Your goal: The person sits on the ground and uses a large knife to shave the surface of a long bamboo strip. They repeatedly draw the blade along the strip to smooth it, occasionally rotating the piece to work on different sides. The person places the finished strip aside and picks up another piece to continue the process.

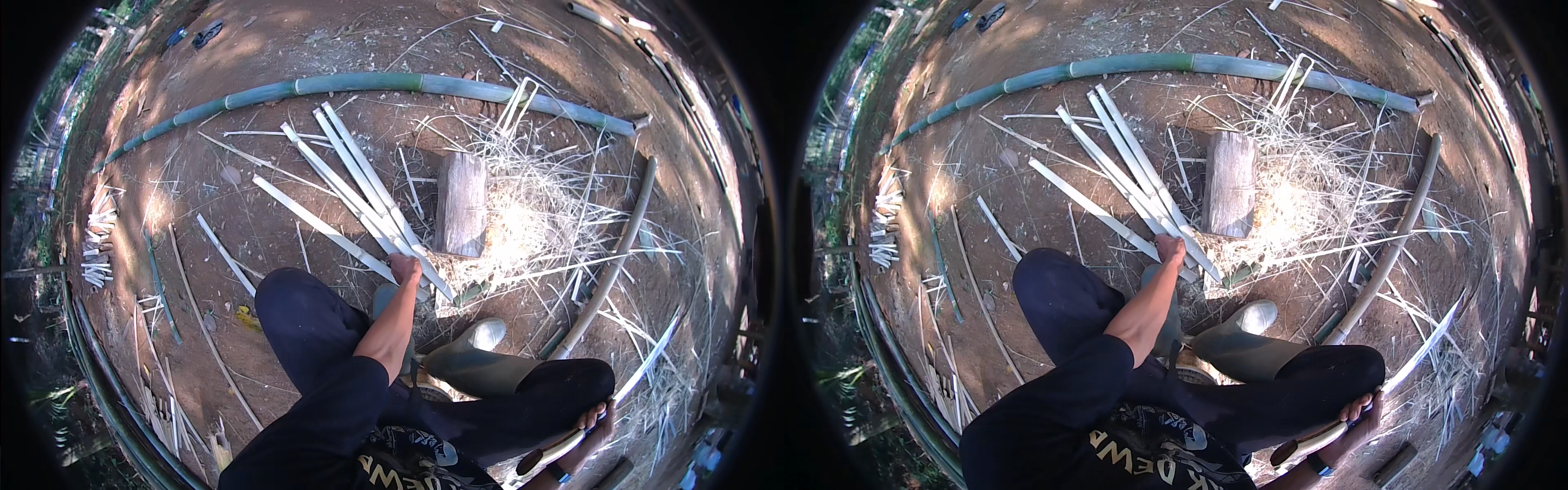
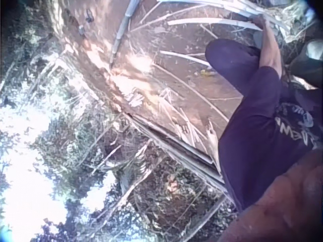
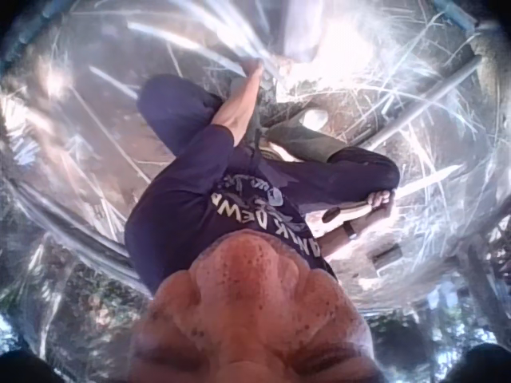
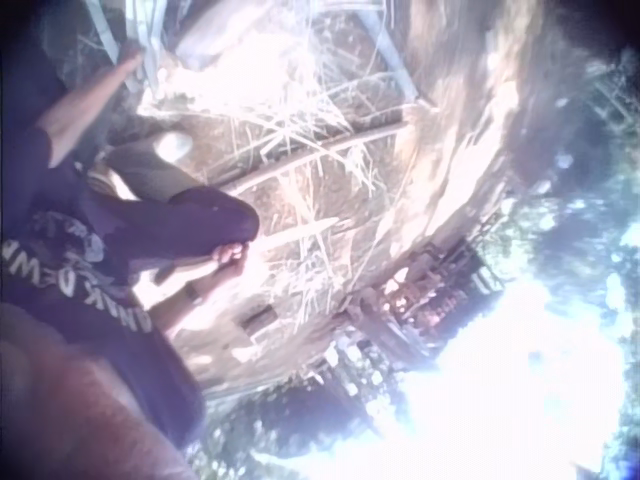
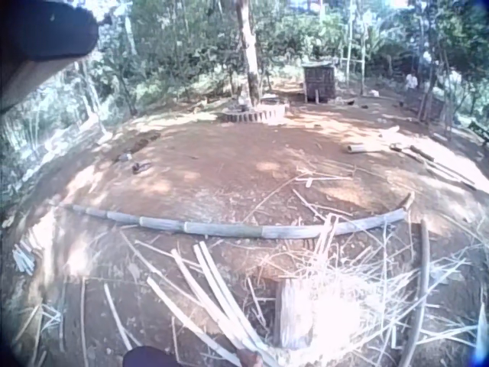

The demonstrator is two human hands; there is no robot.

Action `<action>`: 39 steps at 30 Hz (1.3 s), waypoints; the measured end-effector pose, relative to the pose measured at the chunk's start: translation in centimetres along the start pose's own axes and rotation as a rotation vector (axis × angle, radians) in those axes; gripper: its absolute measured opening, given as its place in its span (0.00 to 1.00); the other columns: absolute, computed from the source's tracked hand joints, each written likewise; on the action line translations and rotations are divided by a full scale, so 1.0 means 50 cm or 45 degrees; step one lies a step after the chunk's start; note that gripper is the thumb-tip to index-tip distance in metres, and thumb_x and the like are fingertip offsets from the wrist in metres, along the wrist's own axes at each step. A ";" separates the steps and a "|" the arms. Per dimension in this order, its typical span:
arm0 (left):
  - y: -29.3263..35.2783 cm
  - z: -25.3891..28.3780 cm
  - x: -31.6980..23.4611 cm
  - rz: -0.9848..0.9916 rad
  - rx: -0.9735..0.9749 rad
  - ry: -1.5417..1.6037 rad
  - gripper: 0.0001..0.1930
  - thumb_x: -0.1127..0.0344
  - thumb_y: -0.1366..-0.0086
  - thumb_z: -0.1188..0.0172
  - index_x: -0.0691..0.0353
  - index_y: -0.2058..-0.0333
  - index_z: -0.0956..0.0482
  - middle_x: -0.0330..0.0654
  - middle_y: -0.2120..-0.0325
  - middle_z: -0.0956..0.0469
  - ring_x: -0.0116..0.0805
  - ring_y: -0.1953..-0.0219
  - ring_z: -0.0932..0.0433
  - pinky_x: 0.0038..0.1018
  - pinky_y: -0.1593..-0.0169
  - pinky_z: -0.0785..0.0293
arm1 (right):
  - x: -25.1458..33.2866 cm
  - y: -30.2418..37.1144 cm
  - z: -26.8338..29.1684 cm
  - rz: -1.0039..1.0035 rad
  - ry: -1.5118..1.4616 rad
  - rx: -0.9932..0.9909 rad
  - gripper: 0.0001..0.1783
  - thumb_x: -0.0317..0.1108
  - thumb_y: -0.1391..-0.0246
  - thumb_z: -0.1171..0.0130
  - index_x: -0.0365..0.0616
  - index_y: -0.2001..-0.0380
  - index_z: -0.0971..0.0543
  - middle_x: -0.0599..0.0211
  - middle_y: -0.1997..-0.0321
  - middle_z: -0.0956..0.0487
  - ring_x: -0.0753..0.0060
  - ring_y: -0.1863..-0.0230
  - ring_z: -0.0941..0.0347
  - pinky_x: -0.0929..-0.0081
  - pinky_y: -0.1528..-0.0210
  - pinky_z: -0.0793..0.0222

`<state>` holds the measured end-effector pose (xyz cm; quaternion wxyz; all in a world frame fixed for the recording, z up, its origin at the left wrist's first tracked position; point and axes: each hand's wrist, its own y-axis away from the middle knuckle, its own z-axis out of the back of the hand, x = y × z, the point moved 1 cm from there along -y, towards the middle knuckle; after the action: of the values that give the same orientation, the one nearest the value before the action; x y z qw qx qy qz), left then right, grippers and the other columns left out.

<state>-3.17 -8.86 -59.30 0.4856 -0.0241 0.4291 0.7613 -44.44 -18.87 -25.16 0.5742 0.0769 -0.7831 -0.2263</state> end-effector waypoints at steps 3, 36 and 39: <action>-0.020 -0.011 0.016 -0.002 0.002 0.023 0.13 0.68 0.45 0.35 0.71 0.65 0.24 0.56 0.65 0.20 0.52 0.59 0.19 0.38 0.59 0.23 | -0.001 -0.004 -0.013 -0.021 -0.019 0.017 0.11 0.38 0.35 0.51 0.42 0.62 0.25 0.73 0.78 0.26 0.87 0.88 0.41 0.88 0.90 0.43; 0.524 0.778 -0.152 -0.899 1.204 0.417 0.31 0.62 0.35 0.51 0.77 0.39 0.41 0.44 0.75 0.26 0.25 0.81 0.29 0.19 0.77 0.32 | -0.035 -0.023 0.021 0.157 -0.090 0.299 0.14 0.35 0.39 0.46 0.35 0.57 0.27 0.67 0.74 0.27 0.80 0.81 0.34 0.79 0.82 0.35; 0.522 0.804 -0.127 -0.864 1.233 0.327 0.32 0.63 0.36 0.50 0.77 0.38 0.43 0.46 0.76 0.25 0.26 0.82 0.28 0.20 0.77 0.32 | -0.034 -0.015 0.022 0.151 -0.104 0.309 0.14 0.36 0.38 0.47 0.36 0.56 0.28 0.67 0.74 0.27 0.80 0.81 0.34 0.80 0.82 0.35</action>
<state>-4.38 9.63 -14.63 0.6014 -0.0275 0.7503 0.2732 -45.00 -18.60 -27.20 0.5406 0.0900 -0.8307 -0.0985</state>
